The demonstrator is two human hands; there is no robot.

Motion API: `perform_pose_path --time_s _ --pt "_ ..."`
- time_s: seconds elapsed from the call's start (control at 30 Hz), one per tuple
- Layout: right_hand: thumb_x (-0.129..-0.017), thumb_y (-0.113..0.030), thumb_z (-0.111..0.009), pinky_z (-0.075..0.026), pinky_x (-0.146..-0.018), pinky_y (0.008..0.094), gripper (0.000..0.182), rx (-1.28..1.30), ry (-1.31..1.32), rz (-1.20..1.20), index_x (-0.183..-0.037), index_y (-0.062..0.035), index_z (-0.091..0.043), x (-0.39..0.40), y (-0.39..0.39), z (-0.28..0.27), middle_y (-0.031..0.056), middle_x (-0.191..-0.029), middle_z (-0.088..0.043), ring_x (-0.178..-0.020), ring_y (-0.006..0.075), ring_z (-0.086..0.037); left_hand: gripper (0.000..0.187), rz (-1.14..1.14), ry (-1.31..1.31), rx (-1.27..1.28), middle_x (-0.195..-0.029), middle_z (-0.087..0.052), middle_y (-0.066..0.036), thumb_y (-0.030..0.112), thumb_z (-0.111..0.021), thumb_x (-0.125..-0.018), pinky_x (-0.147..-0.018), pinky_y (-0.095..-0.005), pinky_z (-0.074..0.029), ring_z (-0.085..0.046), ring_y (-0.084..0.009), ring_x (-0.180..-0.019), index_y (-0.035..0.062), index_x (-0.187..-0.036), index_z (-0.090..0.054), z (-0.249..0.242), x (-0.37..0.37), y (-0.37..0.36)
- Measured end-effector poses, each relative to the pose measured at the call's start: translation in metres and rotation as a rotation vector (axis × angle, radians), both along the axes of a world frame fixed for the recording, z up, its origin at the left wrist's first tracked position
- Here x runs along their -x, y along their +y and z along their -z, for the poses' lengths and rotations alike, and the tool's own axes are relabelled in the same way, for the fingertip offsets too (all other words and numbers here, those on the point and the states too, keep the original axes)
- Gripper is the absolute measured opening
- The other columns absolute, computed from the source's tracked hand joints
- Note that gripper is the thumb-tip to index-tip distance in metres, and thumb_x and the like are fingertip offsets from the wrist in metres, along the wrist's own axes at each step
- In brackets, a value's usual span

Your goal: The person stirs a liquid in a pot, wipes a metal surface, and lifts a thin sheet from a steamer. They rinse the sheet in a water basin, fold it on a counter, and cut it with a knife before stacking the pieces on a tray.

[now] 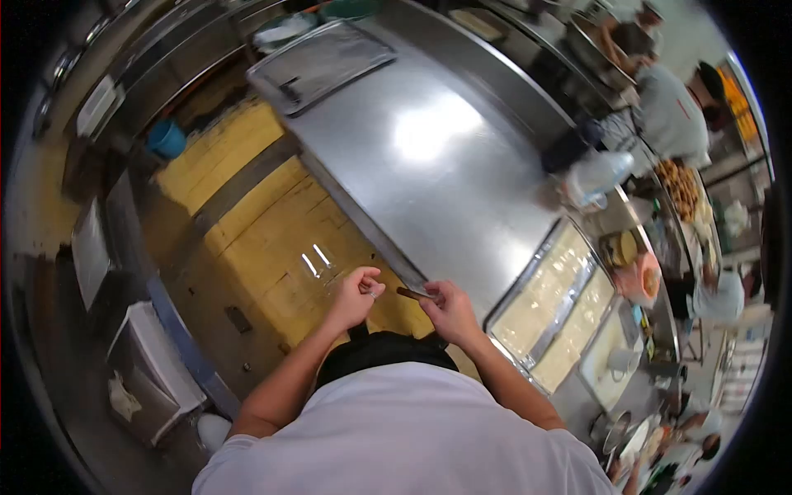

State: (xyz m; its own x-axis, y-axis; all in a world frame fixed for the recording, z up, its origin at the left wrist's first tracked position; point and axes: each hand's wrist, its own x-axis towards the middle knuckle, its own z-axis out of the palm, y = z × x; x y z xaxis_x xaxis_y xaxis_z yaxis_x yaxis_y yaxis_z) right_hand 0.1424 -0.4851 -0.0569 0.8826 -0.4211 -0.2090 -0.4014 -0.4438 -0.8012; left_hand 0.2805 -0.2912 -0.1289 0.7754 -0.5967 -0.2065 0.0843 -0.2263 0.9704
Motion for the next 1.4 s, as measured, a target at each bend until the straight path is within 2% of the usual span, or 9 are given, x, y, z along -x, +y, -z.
perform_pose_path --time_s 0.13,0.27,0.43,0.73,1.1,1.23,1.27,1.37,1.4 --pt "-0.088 -0.018 -0.074 -0.056 -0.079 0.0402 0.034 -0.012 -0.01 -0.228 -0.114 0.0036 -0.067 -0.093 0.064 -0.008 0.0207 -0.107 -0.068 -0.087 0.031 -0.07 0.028 -0.133 -0.02 -0.121 -0.089 -0.065 -0.001 0.01 -0.072 -0.094 -0.072 -0.0263 -0.052 -0.059 -0.0084 -0.078 0.0004 -0.119 -0.065 -0.023 -0.05 0.086" --pt "-0.088 -0.019 -0.074 -0.056 -0.078 0.0396 0.037 -0.025 -0.057 -0.448 -0.116 0.0037 -0.067 -0.165 0.125 -0.011 0.0219 -0.106 -0.069 -0.085 0.0302 -0.07 0.029 -0.335 -0.092 -0.15 -0.089 -0.07 -0.008 0.011 -0.072 -0.093 -0.073 -0.0304 -0.056 -0.068 -0.0143 -0.08 0.0004 -0.119 -0.066 -0.039 -0.082 0.157" --pt "-0.089 -0.016 -0.074 -0.057 -0.077 0.0355 0.033 -0.06 0.002 -0.653 -0.115 0.0036 -0.068 -0.244 0.172 -0.002 0.0167 -0.101 -0.073 -0.082 0.0232 -0.071 0.027 -0.598 -0.086 -0.129 -0.088 -0.066 -0.002 0.01 -0.071 -0.094 -0.071 -0.0261 -0.052 -0.06 -0.0088 -0.076 0.0029 -0.12 -0.066 -0.016 -0.101 0.218" --pt "-0.089 -0.018 -0.074 -0.056 -0.078 0.0376 0.034 -0.05 0.085 -1.005 -0.115 0.0034 -0.069 -0.427 0.259 0.023 0.0184 -0.102 -0.074 -0.086 0.0274 -0.071 0.028 -0.94 0.009 -0.081 -0.087 -0.066 -0.002 0.007 -0.069 -0.096 -0.069 -0.0271 -0.053 -0.063 -0.0102 -0.076 -0.0027 -0.121 -0.064 0.003 -0.197 0.311" --pt "-0.089 -0.016 -0.072 -0.057 -0.075 0.0365 0.033 -0.051 -0.098 -1.305 -0.115 0.0032 -0.069 -0.697 0.39 0.003 0.0178 -0.096 -0.074 -0.083 0.026 -0.072 0.028 -1.303 0.034 -0.319 -0.104 -0.071 -0.01 0.021 -0.074 -0.094 -0.08 -0.03 -0.054 -0.067 -0.0159 -0.089 0.0111 -0.121 -0.072 -0.054 -0.35 0.417" --pt "-0.089 -0.016 -0.073 -0.057 -0.076 0.0338 0.031 -0.031 -0.132 -1.439 -0.113 0.004 -0.069 -0.744 0.451 -0.018 0.014 -0.094 -0.074 -0.082 0.0211 -0.071 0.024 -1.521 -0.256 -0.43 -0.108 -0.071 -0.015 0.031 -0.075 -0.093 -0.085 -0.0343 -0.054 -0.069 -0.0229 -0.101 0.009 -0.102 -0.079 -0.037 -0.369 0.468" --pt "-0.089 -0.016 -0.073 -0.057 -0.076 0.0343 0.031 -0.039 -0.128 -1.474 -0.113 0.0036 -0.069 -0.755 0.466 -0.012 0.0142 -0.095 -0.074 -0.082 0.0216 -0.071 0.028 -1.607 -0.111 -0.288 -0.112 -0.071 -0.016 0.031 -0.073 -0.095 -0.089 -0.0341 -0.052 -0.067 -0.0236 -0.106 0.0053 -0.087 -0.08 -0.031 -0.377 0.48" --pt "-0.087 -0.015 -0.073 -0.058 -0.077 0.0376 0.031 -0.041 -0.098 -1.547 -0.111 0.0033 -0.07 -0.772 0.507 -0.004 0.0192 -0.098 -0.074 -0.085 0.0295 -0.073 0.032 -1.611 0.127 -0.182 -0.117 -0.071 -0.016 0.031 -0.071 -0.095 -0.091 -0.0326 -0.052 -0.068 -0.0256 -0.107 0.0036 -0.08 -0.079 -0.038 -0.398 0.525" --pt "-0.087 -0.016 -0.074 -0.058 -0.077 0.038 0.031 -0.027 -0.113 -1.582 -0.111 0.0031 -0.07 -0.781 0.523 -0.005 0.0193 -0.098 -0.074 -0.085 0.0301 -0.073 0.034 -1.616 0.055 -0.282 -0.12 -0.07 -0.017 0.03 -0.073 -0.093 -0.091 -0.0346 -0.052 -0.067 -0.028 -0.109 0.0022 -0.074 -0.077 -0.035 -0.409 0.539"
